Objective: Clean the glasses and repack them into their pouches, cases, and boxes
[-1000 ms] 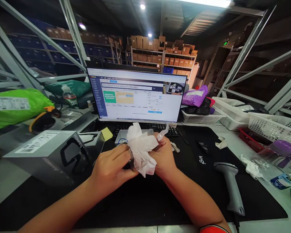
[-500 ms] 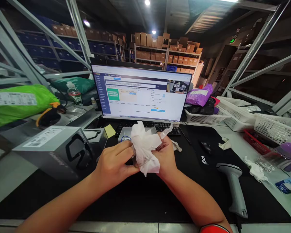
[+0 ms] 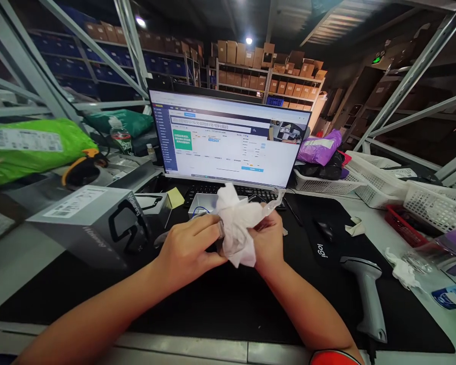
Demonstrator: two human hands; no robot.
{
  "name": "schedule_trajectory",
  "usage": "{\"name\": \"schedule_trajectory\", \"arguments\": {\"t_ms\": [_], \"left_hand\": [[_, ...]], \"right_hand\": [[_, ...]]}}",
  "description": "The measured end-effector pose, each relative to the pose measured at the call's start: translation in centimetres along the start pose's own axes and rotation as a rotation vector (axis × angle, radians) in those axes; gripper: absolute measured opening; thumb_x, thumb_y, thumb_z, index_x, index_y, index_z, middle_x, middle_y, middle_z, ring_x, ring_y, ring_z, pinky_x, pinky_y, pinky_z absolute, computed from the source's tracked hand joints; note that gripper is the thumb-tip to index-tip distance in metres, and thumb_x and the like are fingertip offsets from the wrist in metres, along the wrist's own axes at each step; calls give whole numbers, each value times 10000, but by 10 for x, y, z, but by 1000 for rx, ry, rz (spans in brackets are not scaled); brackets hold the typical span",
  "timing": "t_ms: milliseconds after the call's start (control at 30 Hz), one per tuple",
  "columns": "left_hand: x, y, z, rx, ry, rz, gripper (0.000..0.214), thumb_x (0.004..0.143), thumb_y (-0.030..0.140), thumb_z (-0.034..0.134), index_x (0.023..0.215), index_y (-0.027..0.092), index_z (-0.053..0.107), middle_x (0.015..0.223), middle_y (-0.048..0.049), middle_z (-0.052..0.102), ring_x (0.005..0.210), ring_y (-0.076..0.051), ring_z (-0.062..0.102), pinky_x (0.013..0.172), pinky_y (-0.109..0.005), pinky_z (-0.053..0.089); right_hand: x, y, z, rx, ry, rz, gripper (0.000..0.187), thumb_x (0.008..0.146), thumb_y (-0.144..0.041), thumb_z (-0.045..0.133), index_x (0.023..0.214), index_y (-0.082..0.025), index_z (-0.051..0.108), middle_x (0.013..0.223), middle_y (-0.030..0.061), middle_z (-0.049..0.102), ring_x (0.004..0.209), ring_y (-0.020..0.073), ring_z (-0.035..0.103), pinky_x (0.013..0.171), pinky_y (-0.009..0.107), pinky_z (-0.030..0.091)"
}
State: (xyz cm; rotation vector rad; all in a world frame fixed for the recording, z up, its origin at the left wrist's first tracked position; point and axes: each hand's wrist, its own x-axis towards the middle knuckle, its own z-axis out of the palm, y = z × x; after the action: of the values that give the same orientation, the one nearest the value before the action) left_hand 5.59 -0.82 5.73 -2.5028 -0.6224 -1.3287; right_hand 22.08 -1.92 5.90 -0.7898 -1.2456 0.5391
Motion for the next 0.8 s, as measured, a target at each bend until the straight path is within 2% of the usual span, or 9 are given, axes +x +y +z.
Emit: {"name": "schedule_trajectory", "arguments": {"t_ms": [100, 167, 267, 333, 400, 433, 533, 600, 800], "left_hand": [[0, -1, -5, -6, -39, -21, 174, 874, 322, 672, 820, 170, 608, 827, -44, 677, 709, -195, 650, 588, -300, 494], [0, -2, -8, -16, -78, -73, 158, 859, 306, 685, 813, 179, 603, 812, -30, 665, 703, -191, 649, 577, -293, 480], [1, -10, -10, -35, -65, -197, 99, 831, 242, 693, 849, 183, 615, 886, -25, 681, 753, -182, 671, 607, -275, 493], [2, -17, -11, 10, 17, -263, 77, 827, 192, 678, 888, 184, 631, 966, -31, 700, 815, -182, 689, 655, -267, 511], [2, -25, -12, 88, 93, -281, 81, 833, 168, 660, 910, 190, 646, 998, -26, 710, 854, -181, 698, 685, -264, 519], [2, -29, -13, 118, 114, -272, 89, 834, 164, 655, 917, 195, 652, 996, -20, 713, 858, -178, 699, 690, -263, 520], [2, -34, -14, 148, 136, -230, 108, 825, 159, 660, 926, 199, 661, 986, -11, 720, 859, -170, 704, 688, -257, 524], [2, -33, -13, 155, 140, -201, 101, 832, 156, 653, 924, 195, 664, 985, -14, 724, 859, -167, 707, 679, -253, 525], [1, -25, -8, 146, 104, -122, 107, 856, 140, 621, 944, 184, 665, 984, -25, 732, 860, -157, 714, 707, -243, 544]], "right_hand": [[-2, 0, 1, -1, 72, -26, 249, 624, -296, 852, 667, -222, 618, 574, -43, 627, 500, 129, 570, 503, 245, 515], [2, 1, 0, -47, 55, -18, 195, 600, -244, 834, 646, -215, 647, 591, -31, 648, 529, 136, 583, 516, 246, 510], [15, 5, -7, -95, -121, 86, 104, 615, -180, 756, 693, -211, 694, 670, -11, 707, 611, 162, 645, 590, 269, 534], [25, 7, -16, -151, -292, 178, 82, 651, -182, 719, 730, -204, 717, 710, 6, 732, 637, 172, 666, 603, 273, 528], [33, 7, -27, -278, -349, 195, 103, 689, -219, 712, 782, -192, 746, 749, 30, 750, 647, 185, 675, 597, 284, 521], [36, 5, -33, -359, -307, 162, 139, 704, -240, 715, 823, -187, 762, 778, 42, 759, 666, 196, 682, 611, 298, 525], [38, -3, -50, -547, -18, -31, 215, 752, -262, 716, 945, -193, 781, 886, 56, 768, 762, 215, 698, 703, 341, 544], [35, -10, -58, -611, 114, -163, 227, 797, -247, 698, 1007, -211, 777, 961, 55, 761, 836, 215, 696, 765, 354, 543], [27, -26, -58, -692, 252, -451, 218, 866, -192, 644, 1048, -236, 756, 1012, 49, 732, 946, 217, 655, 792, 359, 517]]}}
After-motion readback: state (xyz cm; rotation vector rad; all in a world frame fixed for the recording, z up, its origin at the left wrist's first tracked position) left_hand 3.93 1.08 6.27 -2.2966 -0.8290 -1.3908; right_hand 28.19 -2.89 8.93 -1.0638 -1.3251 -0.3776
